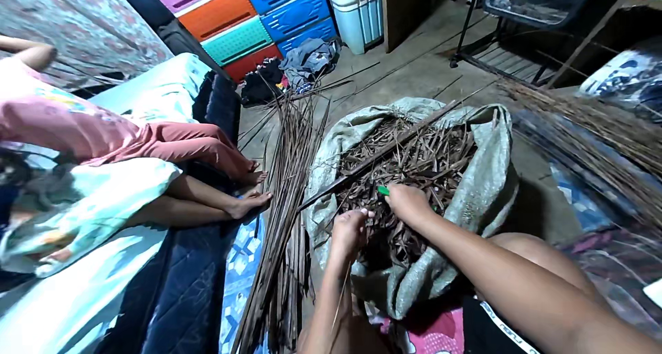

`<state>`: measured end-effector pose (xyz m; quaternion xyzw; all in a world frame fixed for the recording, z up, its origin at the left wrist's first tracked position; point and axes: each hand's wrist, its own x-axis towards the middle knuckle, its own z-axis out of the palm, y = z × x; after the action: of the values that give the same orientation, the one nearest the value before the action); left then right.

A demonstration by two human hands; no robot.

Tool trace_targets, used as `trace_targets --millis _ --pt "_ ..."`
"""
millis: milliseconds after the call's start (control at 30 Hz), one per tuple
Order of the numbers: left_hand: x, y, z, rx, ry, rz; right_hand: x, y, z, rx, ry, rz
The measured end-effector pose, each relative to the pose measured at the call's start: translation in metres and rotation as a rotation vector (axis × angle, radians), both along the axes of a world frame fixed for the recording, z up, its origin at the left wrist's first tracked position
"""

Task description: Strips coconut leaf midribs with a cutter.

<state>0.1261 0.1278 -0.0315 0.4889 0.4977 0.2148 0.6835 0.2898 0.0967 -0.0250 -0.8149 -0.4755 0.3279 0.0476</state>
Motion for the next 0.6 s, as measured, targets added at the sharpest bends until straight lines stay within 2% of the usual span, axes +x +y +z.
trace_targets --millis 367,500,600 --pt "0.012 -0.009 0.009 0.034 0.144 -0.069 -0.001 0.003 0.004 -0.059 -0.01 -0.063" --pt "0.01 -0.024 0.014 -0.026 0.093 -0.168 0.022 0.002 0.006 -0.075 -0.012 -0.195" --pt "0.006 -0.019 0.009 -0.01 0.111 -0.15 0.032 0.001 0.029 -0.076 -0.002 -0.152"
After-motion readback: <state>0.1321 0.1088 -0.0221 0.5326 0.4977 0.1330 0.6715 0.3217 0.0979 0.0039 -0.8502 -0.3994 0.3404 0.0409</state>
